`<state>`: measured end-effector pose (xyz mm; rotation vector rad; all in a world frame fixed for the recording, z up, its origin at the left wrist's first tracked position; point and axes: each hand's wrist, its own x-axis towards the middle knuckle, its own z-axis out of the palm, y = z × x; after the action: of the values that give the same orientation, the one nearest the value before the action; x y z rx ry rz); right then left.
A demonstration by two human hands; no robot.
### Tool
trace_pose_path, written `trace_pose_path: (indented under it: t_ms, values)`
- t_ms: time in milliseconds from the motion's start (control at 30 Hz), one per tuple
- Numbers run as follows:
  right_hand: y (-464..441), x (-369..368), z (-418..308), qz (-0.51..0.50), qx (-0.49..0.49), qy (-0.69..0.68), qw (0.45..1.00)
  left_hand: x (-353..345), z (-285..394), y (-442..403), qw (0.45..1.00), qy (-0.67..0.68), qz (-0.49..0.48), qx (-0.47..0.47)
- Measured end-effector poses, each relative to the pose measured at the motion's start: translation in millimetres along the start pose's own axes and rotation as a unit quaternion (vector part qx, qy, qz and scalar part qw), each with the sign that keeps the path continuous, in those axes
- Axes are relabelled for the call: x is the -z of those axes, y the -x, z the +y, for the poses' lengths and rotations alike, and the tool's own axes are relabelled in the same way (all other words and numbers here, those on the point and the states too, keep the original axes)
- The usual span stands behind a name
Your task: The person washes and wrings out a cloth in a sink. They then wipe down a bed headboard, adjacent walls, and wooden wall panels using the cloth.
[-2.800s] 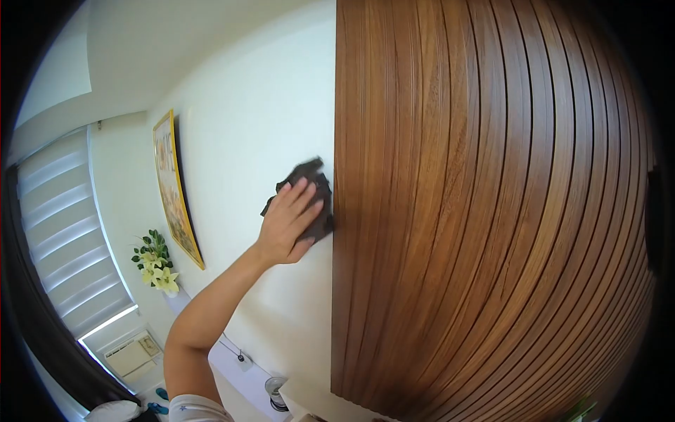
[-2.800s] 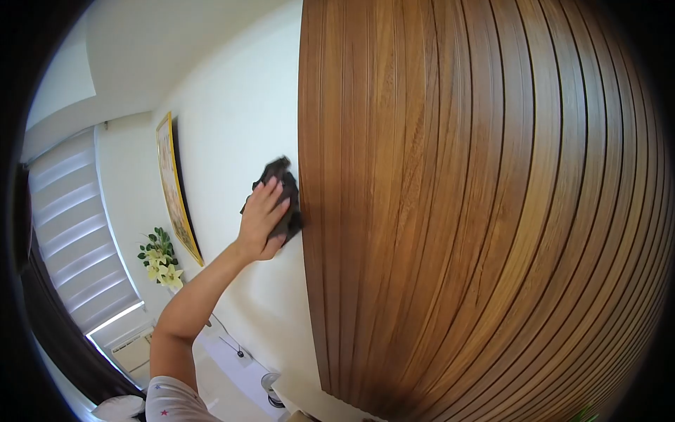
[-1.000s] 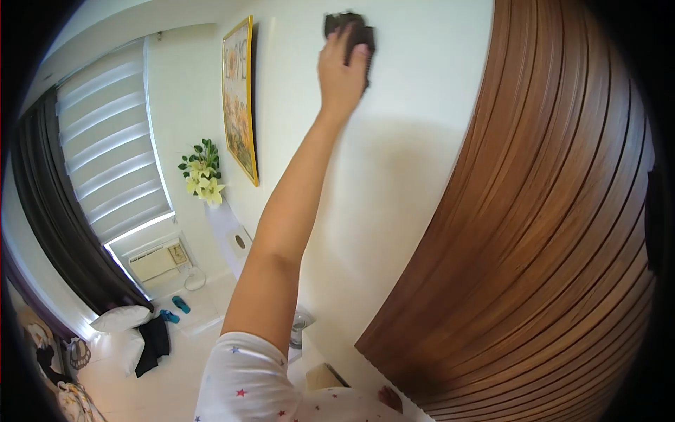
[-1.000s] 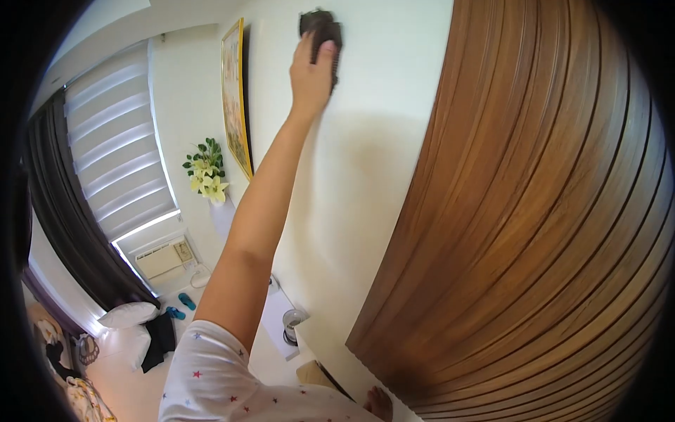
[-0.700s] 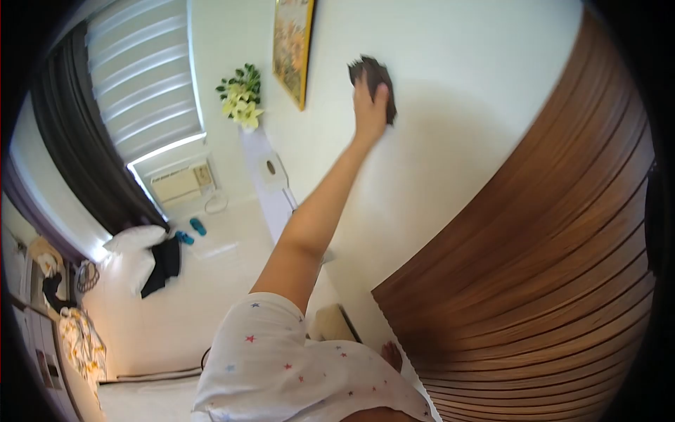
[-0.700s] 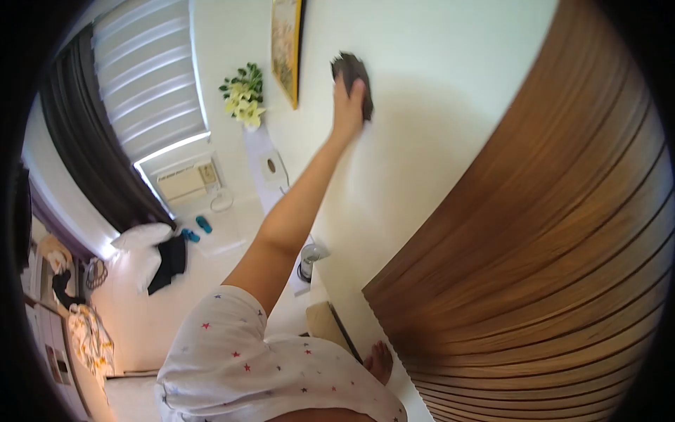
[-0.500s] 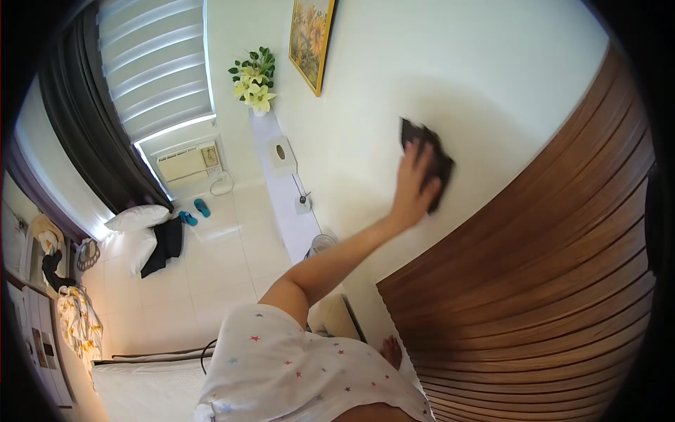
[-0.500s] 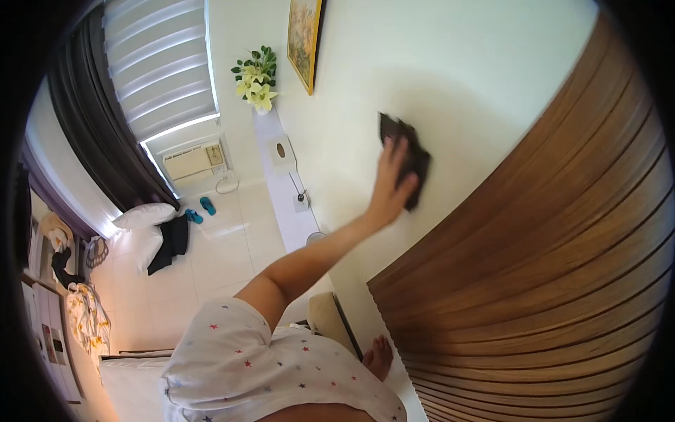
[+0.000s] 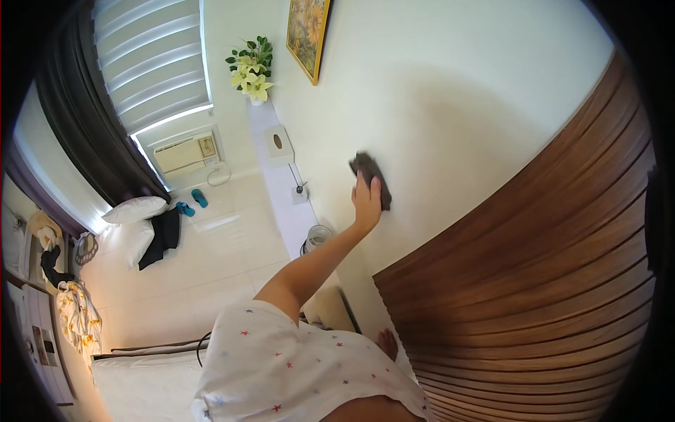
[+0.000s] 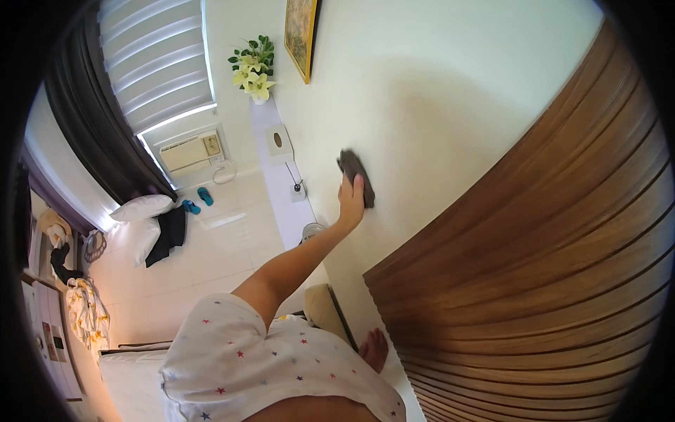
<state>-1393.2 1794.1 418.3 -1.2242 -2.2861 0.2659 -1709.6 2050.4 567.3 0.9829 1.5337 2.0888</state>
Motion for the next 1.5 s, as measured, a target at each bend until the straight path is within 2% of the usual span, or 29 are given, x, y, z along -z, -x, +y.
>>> trace_pose_path:
  t_ms: [100,133,200,267,333,400,467,533,600,633,667,700,733,767,800,833,867,900,967,1000,1033,1100,1133,1167,1267,1333,1367,1433,1500]
  values:
    - [1,-2,2,0.005,0.008,0.008,1.0,4,-20,24,0.976,0.157,0.004,0.153]
    - [1,-2,2,0.009,0.011,0.011,1.0,-1,-21,21,0.975,0.168,0.013,0.144]
    - [1,0,-3,0.027,0.016,0.01,0.999,-11,30,12,0.973,0.192,0.023,0.125]
    - [-1,2,-7,0.055,0.027,0.002,0.998,-30,97,-19,0.992,0.055,0.04,-0.102]
    - [0,2,-12,0.07,0.02,0.003,0.997,-32,190,-43,0.969,0.127,-0.04,-0.206]
    - [-1,6,-16,0.068,0.015,0.003,0.998,-41,233,-58,0.941,0.05,-0.053,-0.33]
    - [-5,10,-17,0.055,0.008,-0.001,0.998,-52,233,-66,0.913,0.003,-0.01,-0.408]
    - [-6,8,-18,0.075,0.009,-0.002,0.997,-49,202,-67,0.906,-0.013,0.01,-0.422]
    - [-7,8,-27,0.058,-0.039,-0.02,0.997,-36,156,-59,0.913,-0.046,0.022,-0.406]
    - [-10,12,-30,0.029,-0.082,-0.038,0.995,-24,128,-47,0.941,-0.038,-0.009,-0.336]
    - [-17,20,-34,0.003,-0.125,-0.055,0.991,-9,90,-36,0.969,-0.067,-0.051,-0.234]
    - [-23,28,-39,-0.049,-0.189,-0.18,0.964,6,68,-18,0.988,-0.068,-0.031,-0.136]
    - [-33,37,-45,-0.094,-0.242,-0.301,0.918,30,55,-7,0.989,-0.114,-0.088,0.021]
    - [-49,51,-51,-0.131,-0.283,-0.412,0.856,46,44,10,0.991,0.006,-0.101,0.09]
    - [-69,75,-73,-0.106,-0.236,-0.474,0.842,52,74,42,0.964,0.201,-0.12,0.126]
    - [-92,100,-107,-0.075,-0.184,-0.528,0.826,67,104,69,0.942,0.224,-0.207,0.142]
    - [-114,124,-135,-0.015,-0.122,-0.571,0.811,65,105,96,0.925,0.271,-0.258,0.065]
    - [-130,145,-155,0.039,-0.059,-0.607,0.791,60,150,103,0.922,0.158,-0.32,-0.151]
    - [-137,173,-164,0.067,-0.106,-0.506,0.854,63,209,118,0.849,0.082,-0.361,-0.376]
    - [-141,191,-172,0.073,-0.13,-0.457,0.877,65,219,121,0.834,0.116,-0.375,-0.389]
    - [-149,214,-181,0.086,-0.104,-0.407,0.904,64,222,122,0.82,0.143,-0.383,-0.402]
    - [-175,273,-215,0.106,-0.044,-0.307,0.945,57,223,115,0.839,0.238,-0.3,-0.386]
    - [-175,299,-226,0.155,-0.045,-0.201,0.966,54,223,109,0.844,0.284,-0.257,-0.376]
    - [-177,321,-232,0.204,-0.043,-0.092,0.974,55,222,106,0.858,0.283,-0.262,-0.34]
    - [-199,377,-230,0.359,0.04,0.041,0.932,37,212,111,0.901,0.178,-0.275,-0.286]
    - [-232,404,-245,0.401,0.115,0.237,0.877,15,194,118,0.9,0.049,-0.281,-0.329]
    - [-251,413,-269,0.406,0.111,0.419,0.805,6,185,121,0.895,-0.004,-0.281,-0.347]
    - [-278,396,-258,0.267,0.129,0.437,0.849,-9,162,127,0.878,-0.092,-0.281,-0.377]
    - [-290,368,-228,0.178,0.175,0.447,0.859,-11,151,123,0.864,-0.122,-0.284,-0.397]
